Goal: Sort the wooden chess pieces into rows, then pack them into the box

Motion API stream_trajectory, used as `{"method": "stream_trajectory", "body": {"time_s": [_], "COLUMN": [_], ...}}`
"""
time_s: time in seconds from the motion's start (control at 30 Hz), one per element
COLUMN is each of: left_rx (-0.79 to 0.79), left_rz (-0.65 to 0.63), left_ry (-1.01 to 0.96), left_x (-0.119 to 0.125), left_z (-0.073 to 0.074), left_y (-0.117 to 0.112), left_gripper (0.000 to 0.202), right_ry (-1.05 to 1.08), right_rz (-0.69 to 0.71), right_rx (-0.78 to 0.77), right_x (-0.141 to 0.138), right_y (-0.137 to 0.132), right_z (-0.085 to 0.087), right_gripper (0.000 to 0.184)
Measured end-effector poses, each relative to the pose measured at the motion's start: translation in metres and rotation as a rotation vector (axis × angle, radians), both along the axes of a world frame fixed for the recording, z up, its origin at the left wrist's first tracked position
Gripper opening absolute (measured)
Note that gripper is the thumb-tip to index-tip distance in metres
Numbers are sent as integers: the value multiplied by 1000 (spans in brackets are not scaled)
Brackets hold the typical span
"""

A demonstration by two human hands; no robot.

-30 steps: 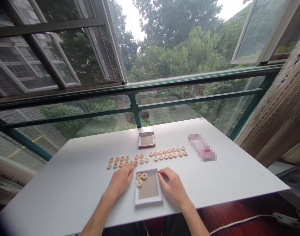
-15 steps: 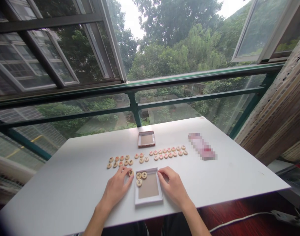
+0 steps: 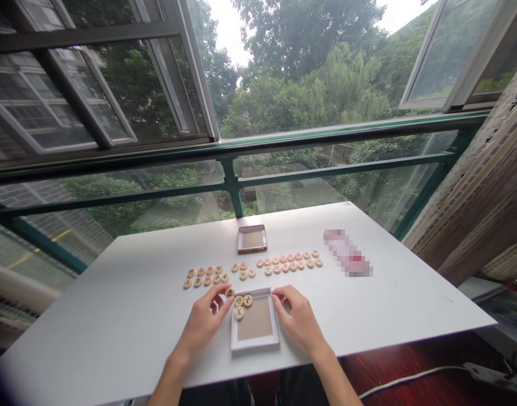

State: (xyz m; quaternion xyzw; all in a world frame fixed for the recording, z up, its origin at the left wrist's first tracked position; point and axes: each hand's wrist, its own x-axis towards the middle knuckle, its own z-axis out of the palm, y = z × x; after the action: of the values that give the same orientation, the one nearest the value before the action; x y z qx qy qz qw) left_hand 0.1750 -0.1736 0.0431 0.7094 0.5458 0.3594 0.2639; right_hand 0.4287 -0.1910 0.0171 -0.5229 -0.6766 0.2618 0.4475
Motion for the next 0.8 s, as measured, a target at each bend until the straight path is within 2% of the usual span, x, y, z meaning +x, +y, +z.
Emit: {"method": "stream_trajectory", "body": {"time_s": [0.13,0.27,0.63,0.8], "left_rx": [-51,-113,-217,-204], "left_rz": [-28,-41,-84,-135], "left_ry": [-179,-295,-404,-387], "left_x": [16,25,28,36], "left_z": [8,8,3,4], "left_y": [-4,-7,-9,-14], "left_gripper": [36,37,41,37], "right_ry": [0,2,22,98], "right_rz": [-2,-7,-20,2], "right_rx": [12,11,26,83], "right_x": [1,1,0,-9], "right_y": [0,0,0,-5], "right_z": [-1,0,0,9], "right_gripper": [24,22,24,19]}}
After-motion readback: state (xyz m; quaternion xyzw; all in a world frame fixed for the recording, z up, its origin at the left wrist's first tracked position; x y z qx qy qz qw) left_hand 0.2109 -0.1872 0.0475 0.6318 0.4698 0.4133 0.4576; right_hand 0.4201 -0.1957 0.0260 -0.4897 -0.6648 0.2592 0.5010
